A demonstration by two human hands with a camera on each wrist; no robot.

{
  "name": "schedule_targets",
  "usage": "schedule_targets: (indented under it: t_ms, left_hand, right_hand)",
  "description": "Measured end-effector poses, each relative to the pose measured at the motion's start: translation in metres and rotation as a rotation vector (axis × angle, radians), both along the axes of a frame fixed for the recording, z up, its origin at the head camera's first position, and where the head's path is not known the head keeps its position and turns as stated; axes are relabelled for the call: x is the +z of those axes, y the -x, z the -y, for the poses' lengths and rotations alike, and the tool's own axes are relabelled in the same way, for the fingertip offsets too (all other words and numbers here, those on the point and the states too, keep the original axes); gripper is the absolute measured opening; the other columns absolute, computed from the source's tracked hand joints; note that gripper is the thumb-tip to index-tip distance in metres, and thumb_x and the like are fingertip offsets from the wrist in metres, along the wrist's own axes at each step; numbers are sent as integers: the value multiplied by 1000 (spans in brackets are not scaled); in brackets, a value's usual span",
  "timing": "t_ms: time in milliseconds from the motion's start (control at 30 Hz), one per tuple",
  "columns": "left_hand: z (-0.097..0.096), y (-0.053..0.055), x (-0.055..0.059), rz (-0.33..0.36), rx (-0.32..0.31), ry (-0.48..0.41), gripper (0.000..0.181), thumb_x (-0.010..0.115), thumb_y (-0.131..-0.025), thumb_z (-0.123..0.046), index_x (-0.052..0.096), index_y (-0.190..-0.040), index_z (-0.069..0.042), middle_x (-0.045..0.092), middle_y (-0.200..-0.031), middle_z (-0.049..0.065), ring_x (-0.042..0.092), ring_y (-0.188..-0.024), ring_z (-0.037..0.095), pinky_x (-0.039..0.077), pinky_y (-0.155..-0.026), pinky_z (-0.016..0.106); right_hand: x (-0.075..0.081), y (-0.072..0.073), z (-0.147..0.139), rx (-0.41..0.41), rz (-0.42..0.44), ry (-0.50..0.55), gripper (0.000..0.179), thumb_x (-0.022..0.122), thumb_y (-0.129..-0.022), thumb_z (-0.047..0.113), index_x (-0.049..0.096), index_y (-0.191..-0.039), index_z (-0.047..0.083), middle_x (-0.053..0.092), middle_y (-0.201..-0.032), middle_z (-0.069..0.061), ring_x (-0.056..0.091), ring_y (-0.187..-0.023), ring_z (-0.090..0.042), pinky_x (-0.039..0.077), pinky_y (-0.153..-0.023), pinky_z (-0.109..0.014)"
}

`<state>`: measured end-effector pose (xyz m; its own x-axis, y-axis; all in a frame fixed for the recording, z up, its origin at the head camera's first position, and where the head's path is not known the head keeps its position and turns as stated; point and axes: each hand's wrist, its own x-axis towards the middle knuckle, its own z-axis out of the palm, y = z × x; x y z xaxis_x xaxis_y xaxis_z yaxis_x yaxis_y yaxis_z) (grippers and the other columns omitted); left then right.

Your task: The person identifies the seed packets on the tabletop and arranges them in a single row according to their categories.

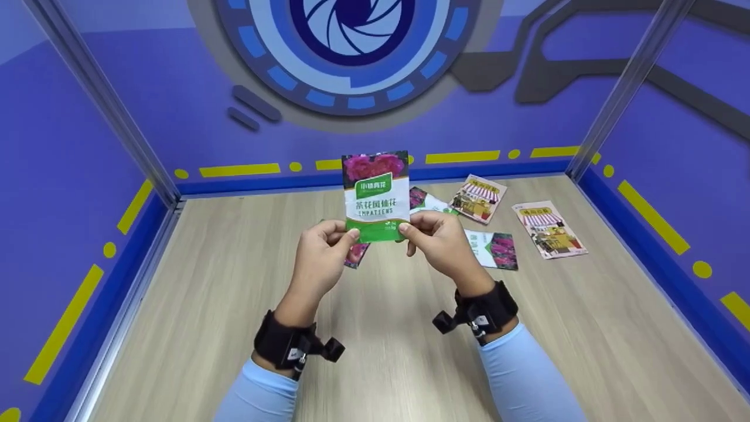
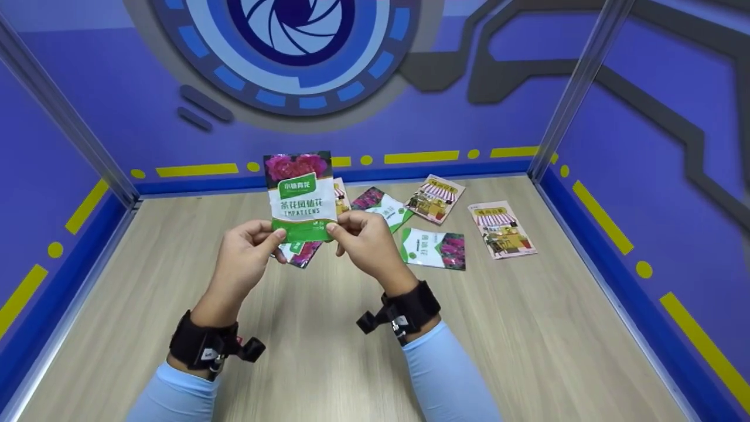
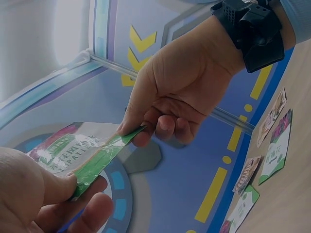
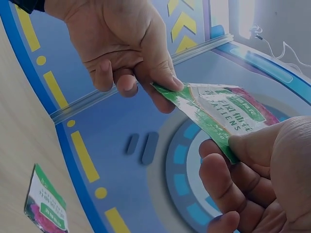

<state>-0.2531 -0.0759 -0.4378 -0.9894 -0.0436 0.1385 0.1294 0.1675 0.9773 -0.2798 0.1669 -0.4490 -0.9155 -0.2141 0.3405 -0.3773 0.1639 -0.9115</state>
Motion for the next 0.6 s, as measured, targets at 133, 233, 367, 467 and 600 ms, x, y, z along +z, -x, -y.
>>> schedule_targets:
  t_ms: [133,233,367,467,600]
  left_hand:
    - [-1,-1,2,-21,-38,-12,10,75,-105,-10,79,-108,-1,78,-82,9,69,-60,17,60,-58,26]
    - [-1,-2,3,-34,-57,-11,10,75,-106,-11,79,-107,-3,78,-80,8,69,-58,18,63,-59,30]
    - [2,-3,4,-39,-55,-12,11,75,-106,-12,79,-107,-2,78,-80,9,68,-57,17,66,-62,40]
    - [3,-4,4,-39,-47,-14,11,75,-106,-11,79,-108,-1,79,-82,9,68,-57,16,66,-62,38]
    - [3,-6,4,-42,-41,-16,11,75,-106,-10,79,-107,-1,79,-82,9,68,-57,16,64,-59,31]
  right_hand:
    - [1,-1,-3,-9,-5,25,15,72,-107,12,81,-100,1,75,-75,1,68,-59,-15,52,-59,-25]
    - [2,-2,-4,-9,-5,44,14,73,-106,10,81,-101,-1,77,-78,1,67,-57,-14,55,-59,-26]
    - [2,-1,-2,3,-14,47,15,73,-106,10,80,-101,-1,76,-78,2,67,-57,-14,54,-58,-25]
    - [2,-1,-2,12,-26,41,14,73,-106,10,80,-101,-1,76,-76,2,67,-57,-14,53,-58,-25]
    - [4,-2,-1,18,-35,33,14,73,-106,10,80,-99,0,74,-74,2,67,-58,-13,52,-58,-25]
